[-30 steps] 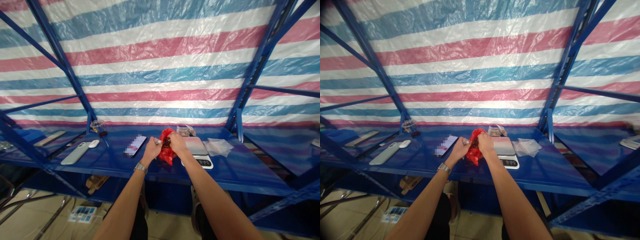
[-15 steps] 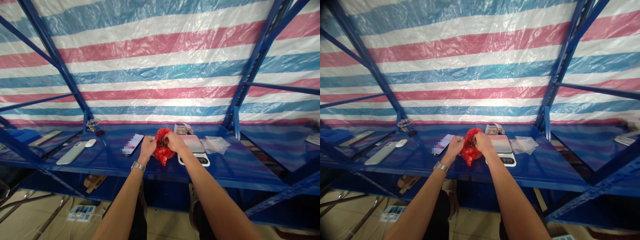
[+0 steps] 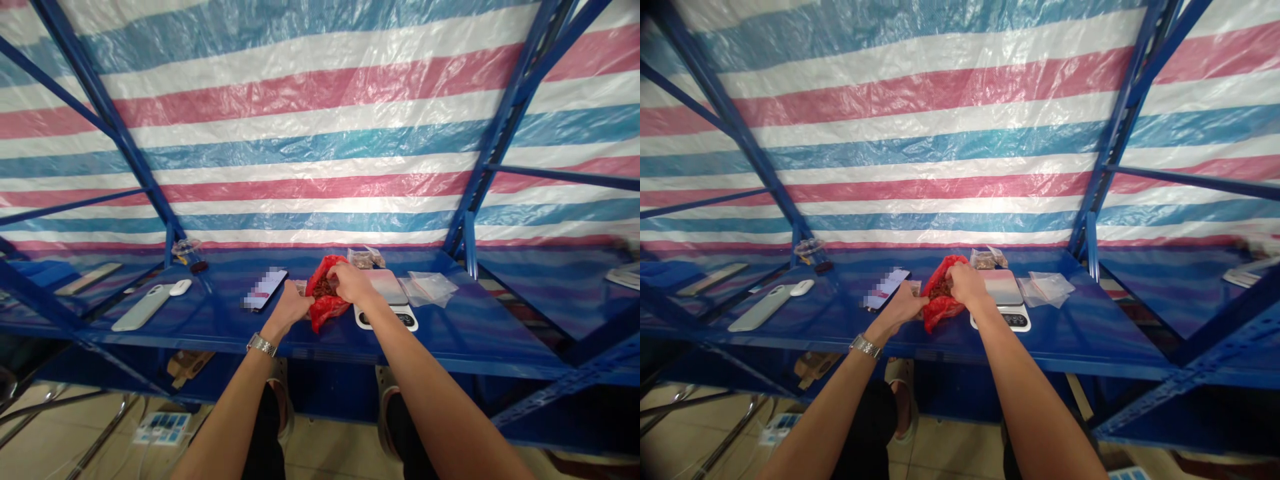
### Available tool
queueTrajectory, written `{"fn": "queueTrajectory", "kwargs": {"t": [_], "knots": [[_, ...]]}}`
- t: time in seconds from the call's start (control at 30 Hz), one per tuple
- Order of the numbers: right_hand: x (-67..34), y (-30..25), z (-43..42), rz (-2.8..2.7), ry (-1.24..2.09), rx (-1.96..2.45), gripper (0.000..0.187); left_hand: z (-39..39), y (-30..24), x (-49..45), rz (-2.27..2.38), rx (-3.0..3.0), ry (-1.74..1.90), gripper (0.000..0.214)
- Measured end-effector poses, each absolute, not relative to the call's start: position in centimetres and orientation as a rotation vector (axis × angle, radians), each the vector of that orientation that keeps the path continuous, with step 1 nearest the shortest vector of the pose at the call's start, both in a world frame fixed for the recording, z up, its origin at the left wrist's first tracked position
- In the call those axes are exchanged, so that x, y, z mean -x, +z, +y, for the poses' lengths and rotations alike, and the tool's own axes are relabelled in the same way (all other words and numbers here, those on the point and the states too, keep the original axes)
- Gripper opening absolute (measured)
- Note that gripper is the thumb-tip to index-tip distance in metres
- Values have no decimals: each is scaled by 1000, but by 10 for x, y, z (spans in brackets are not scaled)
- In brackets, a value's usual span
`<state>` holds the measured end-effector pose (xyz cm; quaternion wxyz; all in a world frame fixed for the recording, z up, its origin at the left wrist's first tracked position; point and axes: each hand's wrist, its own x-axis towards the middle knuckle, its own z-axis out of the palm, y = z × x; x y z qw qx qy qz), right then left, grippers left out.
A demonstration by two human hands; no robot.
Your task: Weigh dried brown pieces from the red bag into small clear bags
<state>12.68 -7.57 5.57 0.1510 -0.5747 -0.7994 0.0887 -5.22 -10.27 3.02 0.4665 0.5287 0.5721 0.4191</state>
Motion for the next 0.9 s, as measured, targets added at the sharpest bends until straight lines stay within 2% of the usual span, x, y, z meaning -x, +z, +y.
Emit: {"fn": "queueTrajectory", "kwargs": {"t": [0.13, 0.27, 0.63, 0.9], "knots": [[-132, 58, -81, -2331, 391, 1654, 43, -101, 38, 53, 1465, -1194, 1133, 30], [-128, 50, -80, -2304, 395, 1631, 39, -101, 34, 50, 1474, -1189, 1111, 31], [-112, 33, -69, -2145, 647, 1398, 39, -97, 27, 46, 1325, -1253, 1183, 18], [-105, 31, -70, -2051, 725, 1362, 28, -94, 25, 49, 1281, -1219, 1219, 17]]}}
